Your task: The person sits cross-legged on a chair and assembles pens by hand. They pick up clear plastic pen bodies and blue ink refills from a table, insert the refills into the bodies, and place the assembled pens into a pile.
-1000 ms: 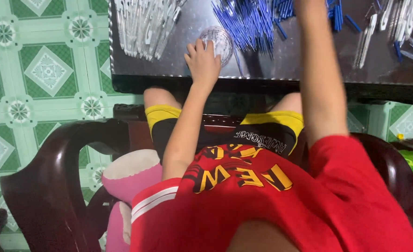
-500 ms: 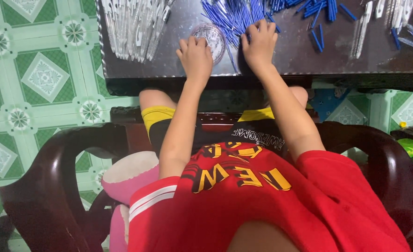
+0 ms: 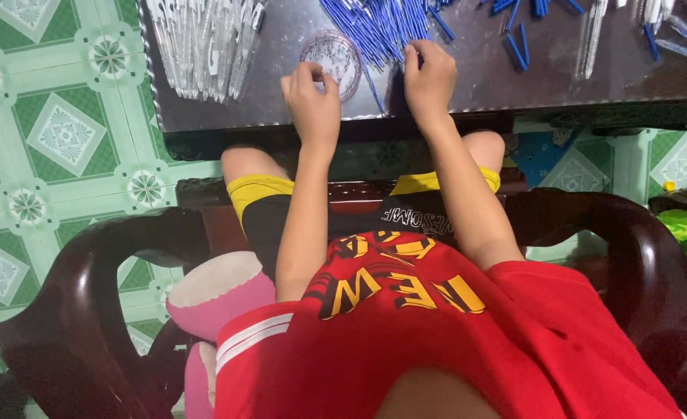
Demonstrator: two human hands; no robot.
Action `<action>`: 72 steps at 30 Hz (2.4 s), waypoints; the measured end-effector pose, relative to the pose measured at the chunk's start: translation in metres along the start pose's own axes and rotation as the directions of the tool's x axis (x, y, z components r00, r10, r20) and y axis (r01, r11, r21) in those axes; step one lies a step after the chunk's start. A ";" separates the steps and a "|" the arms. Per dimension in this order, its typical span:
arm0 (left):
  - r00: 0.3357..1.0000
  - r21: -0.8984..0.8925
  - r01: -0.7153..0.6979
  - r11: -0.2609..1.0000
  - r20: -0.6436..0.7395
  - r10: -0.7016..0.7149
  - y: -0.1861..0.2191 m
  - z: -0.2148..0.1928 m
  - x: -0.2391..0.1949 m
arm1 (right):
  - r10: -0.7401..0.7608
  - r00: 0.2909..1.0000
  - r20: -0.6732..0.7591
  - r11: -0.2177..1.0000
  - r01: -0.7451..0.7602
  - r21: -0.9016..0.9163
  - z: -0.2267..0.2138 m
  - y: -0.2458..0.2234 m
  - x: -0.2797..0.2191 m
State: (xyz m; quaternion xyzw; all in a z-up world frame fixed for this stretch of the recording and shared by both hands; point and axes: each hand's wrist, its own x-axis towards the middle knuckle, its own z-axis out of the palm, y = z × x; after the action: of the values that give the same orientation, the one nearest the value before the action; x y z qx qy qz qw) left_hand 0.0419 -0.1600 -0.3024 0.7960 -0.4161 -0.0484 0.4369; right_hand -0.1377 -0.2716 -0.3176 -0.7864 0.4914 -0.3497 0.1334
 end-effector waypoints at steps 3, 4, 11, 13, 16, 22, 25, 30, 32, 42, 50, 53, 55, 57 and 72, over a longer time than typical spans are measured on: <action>0.998 -0.168 0.015 0.986 0.068 -0.004 0.004 -0.007 0.001 | 0.031 0.999 0.027 0.994 -0.034 0.104 -0.005 -0.005 -0.002; 0.996 -0.175 0.006 0.985 0.089 0.010 0.002 -0.008 0.002 | 0.007 0.999 0.035 0.994 -0.011 0.112 -0.005 -0.005 -0.003; 0.975 -0.206 -0.114 0.972 0.164 0.149 0.006 -0.005 0.001 | 0.139 0.988 0.067 0.858 -0.154 0.489 -0.013 -0.058 -0.024; 0.962 -0.202 -0.174 0.964 0.175 0.210 0.010 -0.007 0.003 | 0.218 0.962 0.167 0.719 -0.274 0.639 -0.006 -0.068 -0.026; 0.933 -0.207 -0.259 0.944 0.199 0.300 0.014 -0.012 0.007 | 0.221 0.930 0.295 0.572 -0.368 0.733 -0.008 -0.081 -0.020; 0.867 -0.206 -0.424 0.882 0.189 0.461 0.011 -0.023 0.015 | 0.208 0.917 0.341 0.610 -0.394 0.688 0.001 -0.079 -0.013; 0.835 -0.178 -0.491 0.852 0.182 0.519 0.015 -0.023 0.016 | 0.198 0.911 0.363 0.593 -0.406 0.695 0.003 -0.081 -0.011; 0.835 -0.054 -0.533 0.845 0.126 0.535 0.000 -0.011 0.025 | 0.261 0.916 0.303 0.624 -0.400 0.672 0.001 -0.076 -0.005; 0.929 -0.343 0.328 0.880 -0.053 -0.367 -0.015 -0.002 0.036 | 0.386 0.881 0.273 0.561 -0.459 0.689 -0.005 -0.070 -0.002; 0.978 0.475 0.177 0.862 -0.186 -0.099 -0.092 0.019 0.092 | 0.427 0.881 0.204 0.600 -0.445 0.664 -0.033 -0.056 -0.002; 0.951 0.115 -0.049 0.992 -0.297 0.081 -0.068 -0.009 0.060 | 0.204 0.954 0.219 0.670 -0.299 0.680 -0.029 -0.077 0.029; 0.960 -0.244 -0.222 0.944 -0.222 0.169 -0.040 -0.040 0.034 | 0.178 0.961 0.213 0.502 -0.275 0.820 -0.024 -0.089 0.047; 0.959 -0.319 -0.267 0.910 -0.184 0.216 -0.037 -0.049 0.020 | 0.151 0.960 0.235 0.448 -0.278 0.850 -0.028 -0.093 0.052; 0.951 -0.393 -0.307 0.867 -0.154 0.267 -0.031 -0.059 0.012 | 0.120 0.960 0.253 0.393 -0.280 0.876 -0.036 -0.098 0.054; 0.948 -0.422 -0.299 0.856 -0.032 0.315 -0.007 -0.084 -0.018 | 0.033 0.905 0.425 0.449 -0.393 0.803 -0.077 -0.102 0.030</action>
State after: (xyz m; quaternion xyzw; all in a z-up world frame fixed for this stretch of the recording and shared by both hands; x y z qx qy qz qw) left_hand 0.0718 -0.0904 -0.2611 0.6052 -0.5256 -0.0822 0.5923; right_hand -0.1126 -0.2381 -0.1932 -0.5857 0.3081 -0.3852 0.6431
